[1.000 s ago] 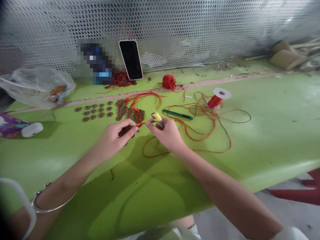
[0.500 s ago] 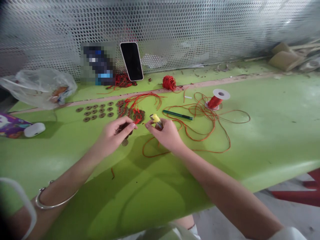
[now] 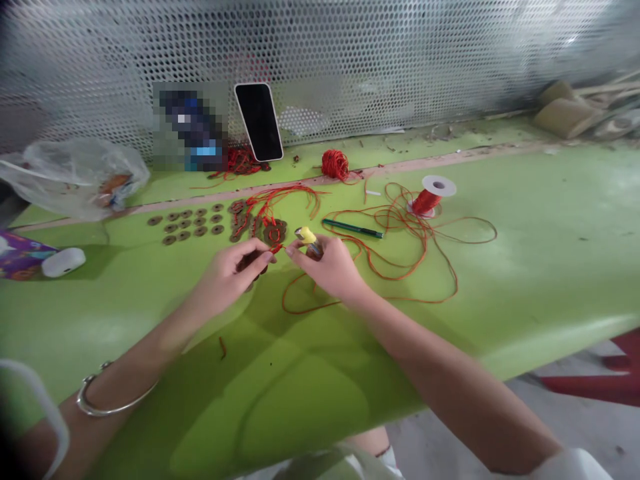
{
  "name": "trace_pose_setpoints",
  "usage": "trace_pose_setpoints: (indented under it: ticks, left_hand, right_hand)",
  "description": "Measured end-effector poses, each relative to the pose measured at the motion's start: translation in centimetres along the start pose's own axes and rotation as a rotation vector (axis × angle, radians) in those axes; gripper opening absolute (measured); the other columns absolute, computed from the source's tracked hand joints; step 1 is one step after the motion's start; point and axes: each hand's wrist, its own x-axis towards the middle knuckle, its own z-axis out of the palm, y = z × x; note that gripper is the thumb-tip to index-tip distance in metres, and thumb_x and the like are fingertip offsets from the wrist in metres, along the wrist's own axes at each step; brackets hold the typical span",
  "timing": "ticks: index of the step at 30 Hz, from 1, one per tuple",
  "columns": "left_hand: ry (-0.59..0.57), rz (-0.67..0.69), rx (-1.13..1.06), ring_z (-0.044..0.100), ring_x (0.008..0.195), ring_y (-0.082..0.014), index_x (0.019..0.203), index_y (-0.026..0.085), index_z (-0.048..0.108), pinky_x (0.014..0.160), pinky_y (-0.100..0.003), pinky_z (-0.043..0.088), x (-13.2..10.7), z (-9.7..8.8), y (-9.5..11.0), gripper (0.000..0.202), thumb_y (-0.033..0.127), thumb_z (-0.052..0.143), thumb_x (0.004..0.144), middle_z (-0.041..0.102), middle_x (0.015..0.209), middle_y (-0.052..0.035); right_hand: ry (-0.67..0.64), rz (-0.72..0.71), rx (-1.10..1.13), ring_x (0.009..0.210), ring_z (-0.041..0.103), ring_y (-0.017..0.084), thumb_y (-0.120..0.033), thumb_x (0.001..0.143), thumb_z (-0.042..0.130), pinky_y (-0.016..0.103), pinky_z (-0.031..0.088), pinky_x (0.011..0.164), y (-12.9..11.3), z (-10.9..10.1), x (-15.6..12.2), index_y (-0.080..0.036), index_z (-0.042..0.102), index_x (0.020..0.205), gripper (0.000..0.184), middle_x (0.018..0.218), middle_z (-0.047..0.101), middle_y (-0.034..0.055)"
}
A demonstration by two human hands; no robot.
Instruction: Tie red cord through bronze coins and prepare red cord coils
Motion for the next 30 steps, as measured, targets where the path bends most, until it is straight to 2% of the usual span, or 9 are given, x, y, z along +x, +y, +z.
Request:
trace_pose_setpoints:
  ticks: [4, 8, 11, 15, 19, 24, 27, 30]
  left_hand:
    - [-0.035, 0.008, 0.027, 0.044, 0.053, -0.0102, 0.077, 0.018, 0.055, 0.051, -0.023, 0.032, -0.1, 0.0, 0.0, 0.024, 0.037, 0.048, 0.091, 0.049, 0.061, 0.0038]
    - [-0.006, -0.001, -0.019, 0.043, 0.052, -0.0097, 0.079, 0.018, 0.056, 0.049, -0.023, 0.031, -0.2, -0.1, 0.0, 0.023, 0.037, 0.05, 0.09, 0.049, 0.061, 0.004]
    - [0.031, -0.021, -0.046, 0.043, 0.051, -0.0099, 0.078, 0.018, 0.056, 0.047, -0.023, 0.032, 0.0, -0.1, -0.3, 0.023, 0.038, 0.051, 0.09, 0.049, 0.062, 0.0033]
    - [0.068, -0.025, -0.045, 0.045, 0.053, -0.0107, 0.081, 0.019, 0.058, 0.046, -0.023, 0.032, -0.2, 0.1, -0.9, 0.023, 0.04, 0.051, 0.089, 0.053, 0.063, 0.0021]
    - [0.107, -0.041, -0.068, 0.045, 0.053, -0.0106, 0.08, 0.019, 0.057, 0.047, -0.023, 0.032, -1.2, 0.1, -1.4, 0.026, 0.042, 0.05, 0.09, 0.052, 0.063, 0.0022]
    - [0.144, -0.091, -0.196, 0.047, 0.053, -0.0107, 0.08, 0.019, 0.058, 0.048, -0.023, 0.036, -2.2, -0.1, -1.3, 0.027, 0.043, 0.052, 0.09, 0.05, 0.061, 0.0026]
    - [0.209, -0.059, -0.248, 0.046, 0.05, -0.0099, 0.078, 0.019, 0.06, 0.045, -0.022, 0.033, -2.2, -0.5, -1.1, 0.026, 0.042, 0.054, 0.088, 0.051, 0.061, 0.0025]
    - [0.347, -0.009, -0.292, 0.042, 0.049, -0.0093, 0.078, 0.018, 0.061, 0.043, -0.022, 0.029, -2.2, -1.2, -1.1, 0.024, 0.039, 0.056, 0.088, 0.048, 0.059, 0.0028]
  right_hand:
    - [0.033, 0.02, -0.016, 0.051, 0.028, 0.008, -0.043, 0.075, 0.064, 0.025, 0.021, 0.048, -0.1, -0.1, 0.1, -0.014, 0.063, 0.081, 0.029, 0.057, 0.034, -0.006]
    - [-0.061, 0.031, -0.053, 0.051, 0.026, 0.008, -0.042, 0.076, 0.062, 0.025, 0.019, 0.049, -0.2, -0.1, 0.0, -0.014, 0.064, 0.08, 0.028, 0.056, 0.032, -0.006]
    - [-0.083, 0.007, 0.025, 0.052, 0.026, 0.008, -0.042, 0.076, 0.063, 0.025, 0.02, 0.049, -0.2, -0.1, 0.0, -0.014, 0.062, 0.078, 0.029, 0.058, 0.033, -0.0055]
    - [-0.003, -0.044, 0.202, 0.051, 0.024, 0.007, -0.044, 0.076, 0.064, 0.025, 0.019, 0.047, 0.1, -0.7, 0.4, -0.015, 0.06, 0.078, 0.03, 0.059, 0.032, -0.0058]
    - [0.134, -0.109, 0.308, 0.049, 0.024, 0.006, -0.043, 0.076, 0.066, 0.025, 0.017, 0.045, 0.4, -1.9, 1.0, -0.015, 0.061, 0.08, 0.029, 0.06, 0.037, -0.0049]
    - [0.367, -0.118, 0.355, 0.043, 0.024, 0.005, -0.037, 0.073, 0.071, 0.024, 0.017, 0.042, 0.2, -4.0, 2.0, -0.017, 0.059, 0.078, 0.024, 0.053, 0.035, -0.0076]
    - [0.601, -0.231, 0.479, 0.04, 0.022, 0.006, -0.034, 0.073, 0.07, 0.024, 0.016, 0.04, -0.2, -6.4, 2.6, -0.021, 0.055, 0.074, 0.02, 0.047, 0.031, -0.0101]
    - [0.819, -0.297, 0.55, 0.038, 0.016, 0.007, -0.026, 0.075, 0.066, 0.025, 0.016, 0.04, -0.3, -8.7, 3.0, -0.024, 0.048, 0.069, 0.02, 0.043, 0.025, -0.0118]
